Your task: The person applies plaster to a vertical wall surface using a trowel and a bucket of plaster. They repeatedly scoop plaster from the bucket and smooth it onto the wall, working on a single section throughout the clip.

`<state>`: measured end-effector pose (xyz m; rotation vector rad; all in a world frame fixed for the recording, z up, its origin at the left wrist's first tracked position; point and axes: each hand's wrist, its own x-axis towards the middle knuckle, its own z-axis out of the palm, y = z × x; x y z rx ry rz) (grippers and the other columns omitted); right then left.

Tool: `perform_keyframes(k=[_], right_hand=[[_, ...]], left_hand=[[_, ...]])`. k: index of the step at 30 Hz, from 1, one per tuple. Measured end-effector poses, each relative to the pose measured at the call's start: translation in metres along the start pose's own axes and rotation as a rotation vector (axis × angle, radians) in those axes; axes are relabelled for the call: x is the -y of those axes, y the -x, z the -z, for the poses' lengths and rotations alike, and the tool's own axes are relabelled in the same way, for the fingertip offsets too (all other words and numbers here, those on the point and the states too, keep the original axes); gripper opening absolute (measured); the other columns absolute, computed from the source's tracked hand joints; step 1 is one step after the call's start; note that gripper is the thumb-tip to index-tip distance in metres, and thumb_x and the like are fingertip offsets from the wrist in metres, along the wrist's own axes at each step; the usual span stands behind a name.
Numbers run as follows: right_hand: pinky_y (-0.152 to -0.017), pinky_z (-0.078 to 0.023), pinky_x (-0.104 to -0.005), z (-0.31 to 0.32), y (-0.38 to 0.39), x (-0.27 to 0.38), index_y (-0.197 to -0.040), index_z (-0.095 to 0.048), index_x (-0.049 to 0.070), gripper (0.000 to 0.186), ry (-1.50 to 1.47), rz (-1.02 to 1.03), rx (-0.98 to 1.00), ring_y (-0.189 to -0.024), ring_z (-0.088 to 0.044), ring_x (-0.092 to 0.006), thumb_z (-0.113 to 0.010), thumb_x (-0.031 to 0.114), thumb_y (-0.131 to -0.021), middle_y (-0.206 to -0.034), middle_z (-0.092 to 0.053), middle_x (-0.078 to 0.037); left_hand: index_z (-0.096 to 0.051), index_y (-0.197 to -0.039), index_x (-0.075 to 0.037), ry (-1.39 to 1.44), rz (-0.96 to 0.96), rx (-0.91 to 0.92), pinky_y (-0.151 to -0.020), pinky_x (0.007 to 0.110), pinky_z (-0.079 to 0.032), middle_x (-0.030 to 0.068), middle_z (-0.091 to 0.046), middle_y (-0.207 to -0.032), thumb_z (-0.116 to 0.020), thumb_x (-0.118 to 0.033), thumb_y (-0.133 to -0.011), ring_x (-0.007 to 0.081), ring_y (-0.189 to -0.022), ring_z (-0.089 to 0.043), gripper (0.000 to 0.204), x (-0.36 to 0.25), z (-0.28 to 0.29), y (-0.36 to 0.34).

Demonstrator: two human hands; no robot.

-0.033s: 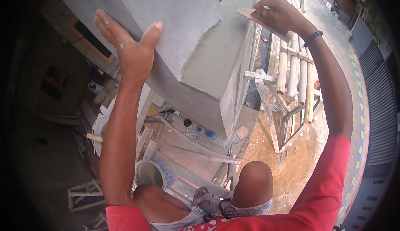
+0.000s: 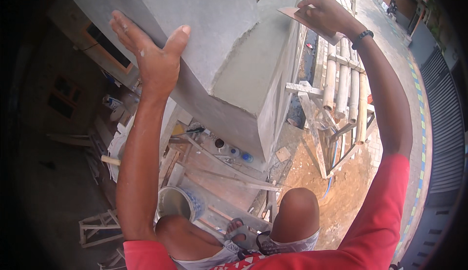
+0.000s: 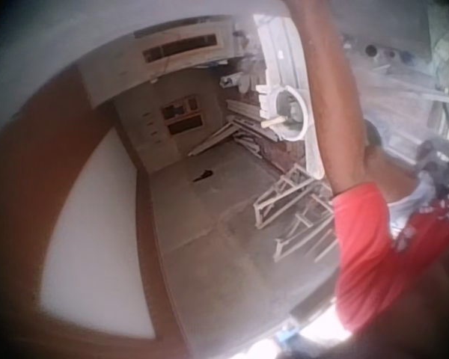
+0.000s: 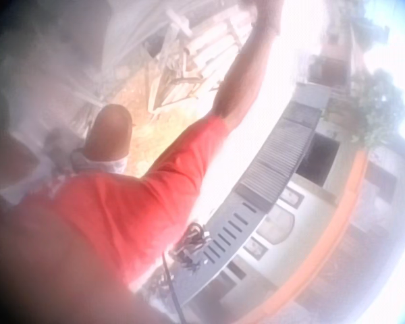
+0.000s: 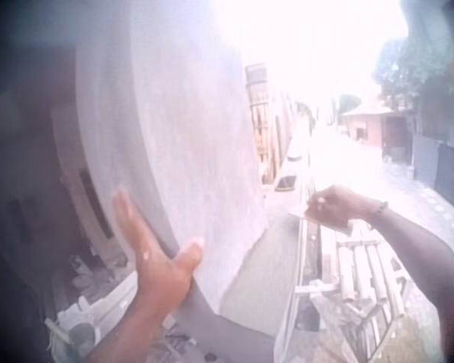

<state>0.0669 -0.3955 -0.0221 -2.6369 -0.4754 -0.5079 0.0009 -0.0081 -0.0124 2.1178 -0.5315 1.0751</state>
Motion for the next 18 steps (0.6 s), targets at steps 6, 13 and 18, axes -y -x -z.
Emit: perform_keyframes(k=[6, 13, 18], right_hand=[[-0.09, -0.051, -0.0372, -0.02, -0.009, -0.008, -0.112, -0.069, 0.005, 0.029, 0.115, 0.051, 0.154, -0.094, -0.067, -0.0288, -0.055, 0.008, -0.087, -0.103, -0.071, -0.016], [-0.092, -0.051, -0.0387, 0.021, 0.042, 0.058, -0.115, -0.065, 0.005, 0.025, -0.115, 0.182, 0.156, -0.099, -0.064, -0.0257, -0.054, 0.01, -0.093, -0.106, -0.068, -0.014], [-0.097, -0.051, -0.039, 0.032, 0.022, 0.003, -0.128, -0.061, 0.012, 0.043, 0.154, -0.085, 0.053, -0.104, -0.065, -0.0272, -0.052, 0.007, -0.087, -0.122, -0.063, -0.016]], left_hand=[[0.016, -0.151, -0.002, 0.014, 0.005, 0.006, -0.111, 0.066, -0.001, 0.0345, 0.018, -0.153, -0.078, -0.035, -0.075, 0.0537, -0.141, 0.016, 0.126, -0.001, -0.007, 0.003], [0.015, -0.151, -0.002, -0.016, -0.014, -0.012, -0.111, 0.066, -0.001, 0.0351, 0.017, -0.153, -0.079, -0.036, -0.074, 0.0536, -0.141, 0.016, 0.126, 0.004, 0.003, 0.001], [0.008, -0.15, 0.006, -0.059, -0.012, -0.023, -0.117, 0.05, -0.005, 0.0334, 0.007, -0.154, -0.076, -0.036, -0.079, 0.0431, -0.146, 0.006, 0.117, -0.002, -0.002, 0.004]])
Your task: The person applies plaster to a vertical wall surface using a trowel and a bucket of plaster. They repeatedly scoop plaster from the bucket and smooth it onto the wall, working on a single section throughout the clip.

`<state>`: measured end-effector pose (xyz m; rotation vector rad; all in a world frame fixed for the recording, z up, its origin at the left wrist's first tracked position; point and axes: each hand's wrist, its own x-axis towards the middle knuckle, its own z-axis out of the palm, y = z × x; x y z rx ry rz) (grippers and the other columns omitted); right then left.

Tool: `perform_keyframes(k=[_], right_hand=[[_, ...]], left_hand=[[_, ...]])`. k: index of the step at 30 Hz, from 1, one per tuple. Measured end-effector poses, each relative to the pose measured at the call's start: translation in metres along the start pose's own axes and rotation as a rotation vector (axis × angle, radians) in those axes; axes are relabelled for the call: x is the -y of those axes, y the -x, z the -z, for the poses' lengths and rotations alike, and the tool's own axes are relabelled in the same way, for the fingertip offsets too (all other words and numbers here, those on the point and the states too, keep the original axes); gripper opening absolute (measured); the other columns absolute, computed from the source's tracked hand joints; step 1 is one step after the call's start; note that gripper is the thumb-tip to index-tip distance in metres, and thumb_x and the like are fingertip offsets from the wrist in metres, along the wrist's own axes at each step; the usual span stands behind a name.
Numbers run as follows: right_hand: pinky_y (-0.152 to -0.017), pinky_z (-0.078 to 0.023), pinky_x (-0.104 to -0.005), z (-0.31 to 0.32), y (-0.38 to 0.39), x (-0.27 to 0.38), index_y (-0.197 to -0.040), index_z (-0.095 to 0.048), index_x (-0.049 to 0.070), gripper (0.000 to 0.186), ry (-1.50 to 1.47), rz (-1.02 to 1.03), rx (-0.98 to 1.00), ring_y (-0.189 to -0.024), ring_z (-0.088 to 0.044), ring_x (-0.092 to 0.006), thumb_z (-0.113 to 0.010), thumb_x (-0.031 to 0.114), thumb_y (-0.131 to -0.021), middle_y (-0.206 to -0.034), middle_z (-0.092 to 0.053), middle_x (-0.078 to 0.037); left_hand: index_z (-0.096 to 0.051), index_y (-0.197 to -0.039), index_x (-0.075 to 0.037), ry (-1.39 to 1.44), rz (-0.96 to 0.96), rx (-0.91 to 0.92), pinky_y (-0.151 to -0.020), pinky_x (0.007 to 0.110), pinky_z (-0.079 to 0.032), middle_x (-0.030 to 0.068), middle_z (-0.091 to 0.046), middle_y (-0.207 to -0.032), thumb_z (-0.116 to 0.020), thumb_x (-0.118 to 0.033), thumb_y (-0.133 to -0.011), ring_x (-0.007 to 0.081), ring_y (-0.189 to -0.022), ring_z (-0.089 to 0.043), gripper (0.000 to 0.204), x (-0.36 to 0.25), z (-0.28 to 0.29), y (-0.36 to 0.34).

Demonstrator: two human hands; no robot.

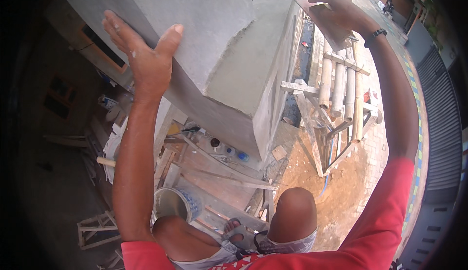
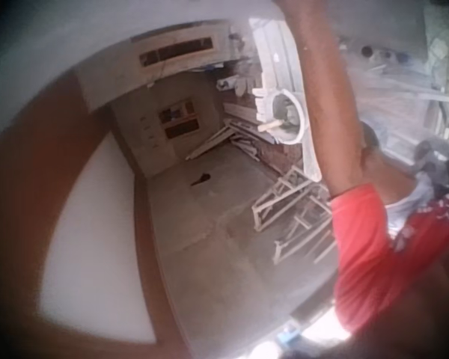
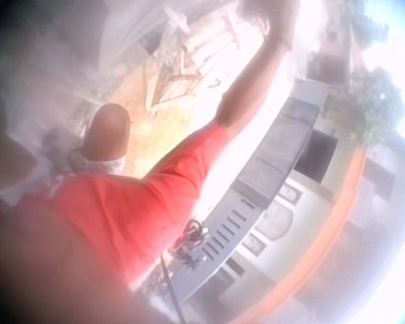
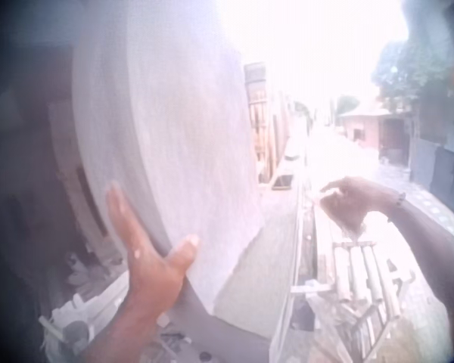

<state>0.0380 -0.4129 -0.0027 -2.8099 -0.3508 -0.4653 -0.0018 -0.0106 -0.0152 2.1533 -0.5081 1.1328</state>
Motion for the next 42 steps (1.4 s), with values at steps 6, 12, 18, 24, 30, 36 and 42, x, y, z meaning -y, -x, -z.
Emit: perform_keyframes(k=[6, 12, 18, 24, 30, 36, 42], right_hand=[[-0.091, -0.054, -0.0399, -0.02, -0.035, 0.041, -0.12, -0.068, 0.013, 0.042, 0.19, 0.015, 0.186, -0.1, -0.066, -0.0318, -0.05, 0.011, -0.082, -0.113, -0.067, -0.019], [-0.095, -0.052, -0.0384, -0.042, -0.051, 0.059, -0.116, -0.07, 0.009, 0.041, 0.373, 0.205, 0.316, -0.1, -0.066, -0.0293, -0.041, 0.001, -0.089, -0.112, -0.068, -0.016], [-0.092, -0.052, -0.0398, -0.069, -0.087, 0.002, -0.107, -0.072, 0.007, 0.032, 0.405, -0.021, 0.214, -0.1, -0.065, -0.0348, -0.044, 0.015, -0.093, -0.11, -0.068, -0.017], [-0.091, -0.052, -0.0371, -0.048, -0.075, 0.011, -0.104, -0.072, 0.007, 0.028, 0.396, 0.172, 0.196, -0.098, -0.066, -0.0283, -0.047, 0.014, -0.095, -0.111, -0.068, -0.015], [-0.092, -0.052, -0.037, -0.063, -0.072, 0.011, -0.102, -0.073, 0.009, 0.031, 0.384, 0.258, 0.139, -0.101, -0.065, -0.0306, -0.044, 0.019, -0.098, -0.107, -0.069, -0.014], [-0.082, -0.053, -0.0401, -0.062, -0.1, 0.003, -0.096, -0.074, 0.009, 0.028, 0.34, 0.077, 0.074, -0.087, -0.068, -0.0307, -0.049, 0.022, -0.093, -0.096, -0.07, -0.015], [-0.087, -0.054, -0.0349, -0.064, -0.077, 0.036, -0.103, -0.076, 0.007, 0.033, 0.482, 0.084, 0.249, -0.093, -0.069, -0.0233, -0.043, 0.005, -0.099, -0.102, -0.073, -0.012]], left_hand=[[0.006, -0.15, 0.007, -0.002, 0.004, -0.01, -0.118, 0.048, -0.007, 0.0333, 0.005, -0.155, -0.076, -0.035, -0.08, 0.0422, -0.147, 0.004, 0.116, 0.001, 0.003, -0.001], [0.015, -0.15, 0.0, 0.024, -0.034, 0.011, -0.111, 0.065, 0.001, 0.036, 0.016, -0.152, -0.079, -0.036, -0.075, 0.0528, -0.141, 0.016, 0.125, 0.009, 0.008, -0.005], [0.007, -0.149, 0.008, 0.035, -0.004, -0.004, -0.118, 0.047, -0.007, 0.0332, 0.005, -0.155, -0.075, -0.036, -0.078, 0.0416, -0.147, 0.004, 0.117, -0.001, 0.001, -0.004], [0.007, -0.149, 0.009, -0.005, -0.034, -0.001, -0.118, 0.046, -0.006, 0.0338, 0.005, -0.155, -0.074, -0.035, -0.08, 0.0411, -0.147, 0.004, 0.115, 0.0, 0.002, -0.002], [0.008, -0.149, 0.007, 0.013, -0.019, -0.004, -0.116, 0.052, -0.003, 0.0346, 0.007, -0.154, -0.076, -0.034, -0.078, 0.0442, -0.145, 0.008, 0.117, 0.0, 0.003, 0.0], [0.014, -0.15, 0.001, 0.038, 0.006, 0.03, -0.112, 0.063, 0.001, 0.0358, 0.014, -0.153, -0.078, -0.034, -0.075, 0.0514, -0.142, 0.015, 0.123, 0.004, 0.005, -0.004], [0.013, -0.15, 0.003, 0.015, 0.035, 0.045, -0.114, 0.059, 0.001, 0.0336, 0.012, -0.154, -0.075, -0.037, -0.076, 0.0478, -0.144, 0.015, 0.122, -0.003, 0.007, -0.007]])
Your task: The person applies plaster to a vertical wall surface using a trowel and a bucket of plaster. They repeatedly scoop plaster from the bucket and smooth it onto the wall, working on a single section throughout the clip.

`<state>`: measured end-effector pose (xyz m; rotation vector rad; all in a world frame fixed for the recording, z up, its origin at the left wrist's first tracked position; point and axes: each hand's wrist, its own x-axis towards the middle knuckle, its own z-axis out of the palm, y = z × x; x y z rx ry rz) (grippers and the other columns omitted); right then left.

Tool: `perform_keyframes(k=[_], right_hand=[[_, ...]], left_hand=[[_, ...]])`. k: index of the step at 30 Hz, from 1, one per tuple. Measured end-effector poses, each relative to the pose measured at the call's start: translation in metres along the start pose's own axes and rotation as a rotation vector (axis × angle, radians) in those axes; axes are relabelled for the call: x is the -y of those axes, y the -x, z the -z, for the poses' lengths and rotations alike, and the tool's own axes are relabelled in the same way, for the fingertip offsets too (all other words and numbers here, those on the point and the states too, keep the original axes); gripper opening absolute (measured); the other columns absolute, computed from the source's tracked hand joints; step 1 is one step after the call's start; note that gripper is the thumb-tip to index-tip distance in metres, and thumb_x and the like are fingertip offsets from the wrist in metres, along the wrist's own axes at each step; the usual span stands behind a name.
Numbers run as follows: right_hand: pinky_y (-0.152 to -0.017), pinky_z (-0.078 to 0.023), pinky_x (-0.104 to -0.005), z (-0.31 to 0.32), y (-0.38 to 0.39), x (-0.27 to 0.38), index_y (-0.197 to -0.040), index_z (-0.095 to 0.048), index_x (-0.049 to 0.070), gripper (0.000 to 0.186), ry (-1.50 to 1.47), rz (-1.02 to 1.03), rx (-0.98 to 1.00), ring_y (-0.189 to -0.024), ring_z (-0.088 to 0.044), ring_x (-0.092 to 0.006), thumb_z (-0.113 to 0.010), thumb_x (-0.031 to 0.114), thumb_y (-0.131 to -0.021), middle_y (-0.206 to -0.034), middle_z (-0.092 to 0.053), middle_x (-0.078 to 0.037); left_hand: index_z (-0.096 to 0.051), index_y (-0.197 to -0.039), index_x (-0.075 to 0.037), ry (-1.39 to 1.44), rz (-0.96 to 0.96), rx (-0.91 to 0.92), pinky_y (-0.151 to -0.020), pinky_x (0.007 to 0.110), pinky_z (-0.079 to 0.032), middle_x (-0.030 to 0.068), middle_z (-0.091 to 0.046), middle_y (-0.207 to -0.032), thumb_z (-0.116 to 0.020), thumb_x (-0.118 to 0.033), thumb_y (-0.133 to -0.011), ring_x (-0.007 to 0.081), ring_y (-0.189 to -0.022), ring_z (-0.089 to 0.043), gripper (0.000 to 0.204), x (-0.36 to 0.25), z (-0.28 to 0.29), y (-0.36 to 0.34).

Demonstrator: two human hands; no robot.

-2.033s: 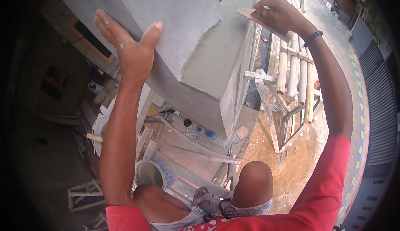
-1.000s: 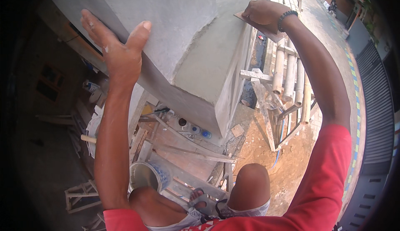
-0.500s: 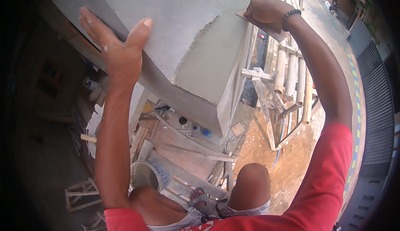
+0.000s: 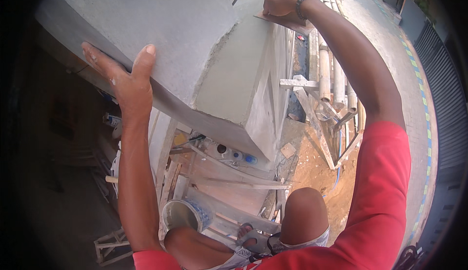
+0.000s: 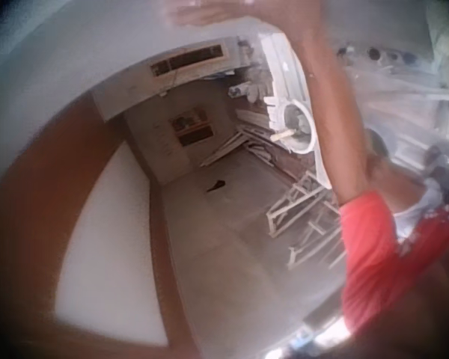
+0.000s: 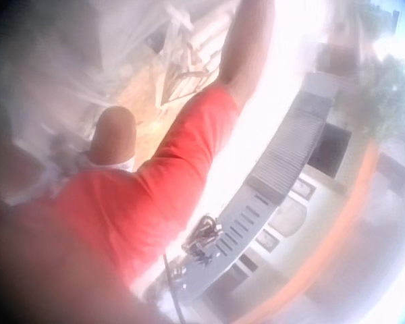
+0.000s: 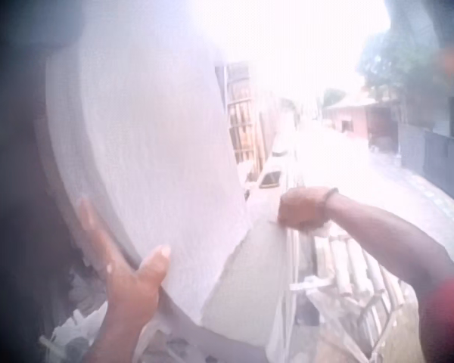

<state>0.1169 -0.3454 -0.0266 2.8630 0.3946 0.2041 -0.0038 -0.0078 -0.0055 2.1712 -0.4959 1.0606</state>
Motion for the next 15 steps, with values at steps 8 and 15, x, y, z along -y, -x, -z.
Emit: perform_keyframes(k=[8, 15], right_hand=[[-0.074, -0.051, -0.0411, -0.021, 0.021, -0.033, -0.097, -0.067, 0.009, 0.019, -0.218, 0.004, -0.351, -0.079, -0.061, -0.0262, -0.052, 0.014, -0.086, -0.088, -0.064, -0.015], [-0.103, -0.048, -0.0399, -0.119, 0.064, 0.002, -0.139, -0.054, 0.029, 0.057, -1.203, -0.204, -0.622, -0.114, -0.06, -0.0237, -0.043, 0.011, -0.086, -0.138, -0.055, -0.013]], left_hand=[[0.012, -0.15, 0.005, -0.031, 0.093, 0.018, -0.118, 0.052, 0.002, 0.0297, 0.009, -0.156, -0.073, -0.032, -0.076, 0.0413, -0.147, 0.009, 0.118, -0.003, 0.005, 0.001], [0.01, -0.15, 0.006, -0.009, 0.059, 0.005, -0.12, 0.044, -0.005, 0.027, 0.006, -0.158, -0.066, -0.037, -0.083, 0.0354, -0.148, 0.0, 0.11, -0.011, 0.002, 0.001]])
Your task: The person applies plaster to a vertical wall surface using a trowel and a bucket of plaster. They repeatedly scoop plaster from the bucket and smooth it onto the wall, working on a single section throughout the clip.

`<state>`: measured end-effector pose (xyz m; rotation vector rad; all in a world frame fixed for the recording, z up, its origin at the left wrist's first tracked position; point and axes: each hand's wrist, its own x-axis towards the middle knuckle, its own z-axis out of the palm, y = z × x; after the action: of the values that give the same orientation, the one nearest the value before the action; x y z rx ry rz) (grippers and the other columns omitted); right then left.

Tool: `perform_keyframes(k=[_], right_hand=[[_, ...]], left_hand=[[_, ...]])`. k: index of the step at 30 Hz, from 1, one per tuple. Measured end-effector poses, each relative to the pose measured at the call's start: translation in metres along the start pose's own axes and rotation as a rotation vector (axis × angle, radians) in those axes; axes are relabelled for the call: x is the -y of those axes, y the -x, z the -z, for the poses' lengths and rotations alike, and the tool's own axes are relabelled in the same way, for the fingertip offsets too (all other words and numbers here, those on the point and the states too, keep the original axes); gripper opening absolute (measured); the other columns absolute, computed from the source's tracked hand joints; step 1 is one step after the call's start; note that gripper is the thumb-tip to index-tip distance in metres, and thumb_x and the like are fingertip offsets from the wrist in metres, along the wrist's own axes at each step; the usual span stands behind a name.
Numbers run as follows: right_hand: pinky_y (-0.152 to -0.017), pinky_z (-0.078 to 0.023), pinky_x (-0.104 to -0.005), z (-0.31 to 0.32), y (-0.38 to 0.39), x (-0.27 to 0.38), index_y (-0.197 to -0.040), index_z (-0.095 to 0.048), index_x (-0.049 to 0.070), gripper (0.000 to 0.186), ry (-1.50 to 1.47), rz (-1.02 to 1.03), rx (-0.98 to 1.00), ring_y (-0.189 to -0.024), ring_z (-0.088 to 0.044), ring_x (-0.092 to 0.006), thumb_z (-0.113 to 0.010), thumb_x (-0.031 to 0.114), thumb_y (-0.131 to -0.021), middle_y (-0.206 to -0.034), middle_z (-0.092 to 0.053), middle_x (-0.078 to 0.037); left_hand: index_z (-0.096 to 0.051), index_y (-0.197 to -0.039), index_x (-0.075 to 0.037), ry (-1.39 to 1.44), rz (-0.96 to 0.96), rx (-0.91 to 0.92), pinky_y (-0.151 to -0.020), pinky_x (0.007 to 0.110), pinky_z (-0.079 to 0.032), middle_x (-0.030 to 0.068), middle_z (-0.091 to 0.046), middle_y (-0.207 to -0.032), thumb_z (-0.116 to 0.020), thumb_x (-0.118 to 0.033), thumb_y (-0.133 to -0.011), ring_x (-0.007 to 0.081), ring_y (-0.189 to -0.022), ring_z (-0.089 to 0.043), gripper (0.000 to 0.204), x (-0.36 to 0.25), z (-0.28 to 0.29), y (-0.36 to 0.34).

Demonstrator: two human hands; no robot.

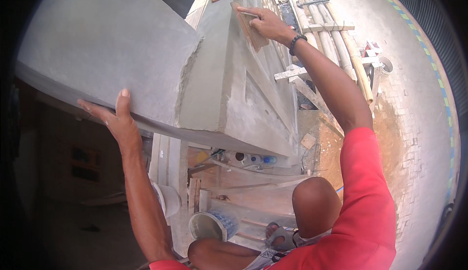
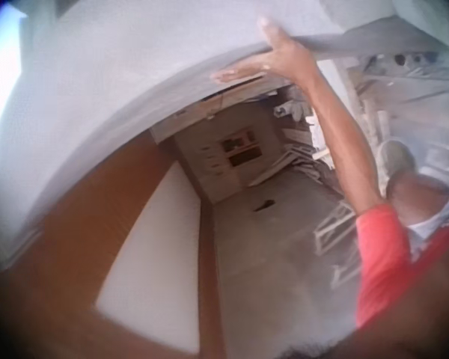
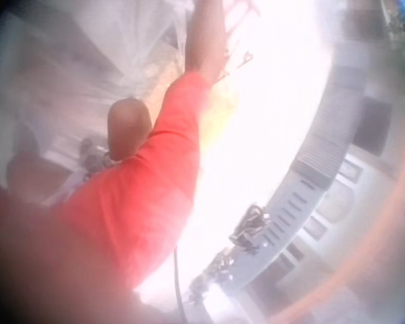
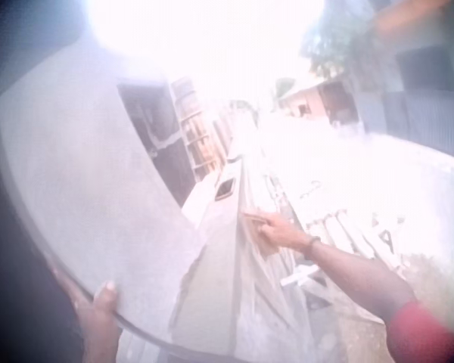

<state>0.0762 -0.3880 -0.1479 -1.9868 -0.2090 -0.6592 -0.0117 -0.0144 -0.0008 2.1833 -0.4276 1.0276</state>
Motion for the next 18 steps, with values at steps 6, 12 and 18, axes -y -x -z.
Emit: perform_keyframes(k=[6, 12, 18], right_hand=[[-0.083, -0.048, -0.0355, -0.036, 0.005, -0.008, -0.131, -0.06, 0.014, 0.054, 0.014, 0.068, -0.017, -0.084, -0.064, -0.031, -0.045, 0.004, -0.08, -0.103, -0.069, -0.023], [-0.097, -0.048, -0.034, -0.022, 0.05, -0.021, -0.132, -0.061, 0.018, 0.054, -0.049, -0.118, 0.091, -0.103, -0.063, -0.0225, -0.043, 0.007, -0.082, -0.121, -0.065, -0.014], [-0.095, -0.049, -0.0336, -0.023, 0.006, 0.011, -0.132, -0.062, 0.017, 0.055, -0.107, -0.025, 0.034, -0.102, -0.063, -0.0226, -0.044, 0.007, -0.081, -0.117, -0.067, -0.015]], left_hand=[[0.01, -0.15, 0.007, 0.029, -0.019, 0.0, -0.12, 0.044, -0.004, 0.0275, 0.007, -0.158, -0.066, -0.039, -0.084, 0.0352, -0.148, 0.001, 0.11, 0.0, 0.003, -0.001], [0.011, -0.15, 0.007, -0.003, 0.013, 0.001, -0.12, 0.043, -0.004, 0.0263, 0.008, -0.158, -0.066, -0.039, -0.084, 0.0335, -0.148, 0.003, 0.111, -0.003, 0.003, -0.001], [0.012, -0.15, 0.007, 0.051, 0.061, 0.017, -0.12, 0.043, -0.006, 0.0243, 0.009, -0.158, -0.065, -0.039, -0.084, 0.0324, -0.148, 0.0, 0.11, -0.009, -0.002, 0.005]])
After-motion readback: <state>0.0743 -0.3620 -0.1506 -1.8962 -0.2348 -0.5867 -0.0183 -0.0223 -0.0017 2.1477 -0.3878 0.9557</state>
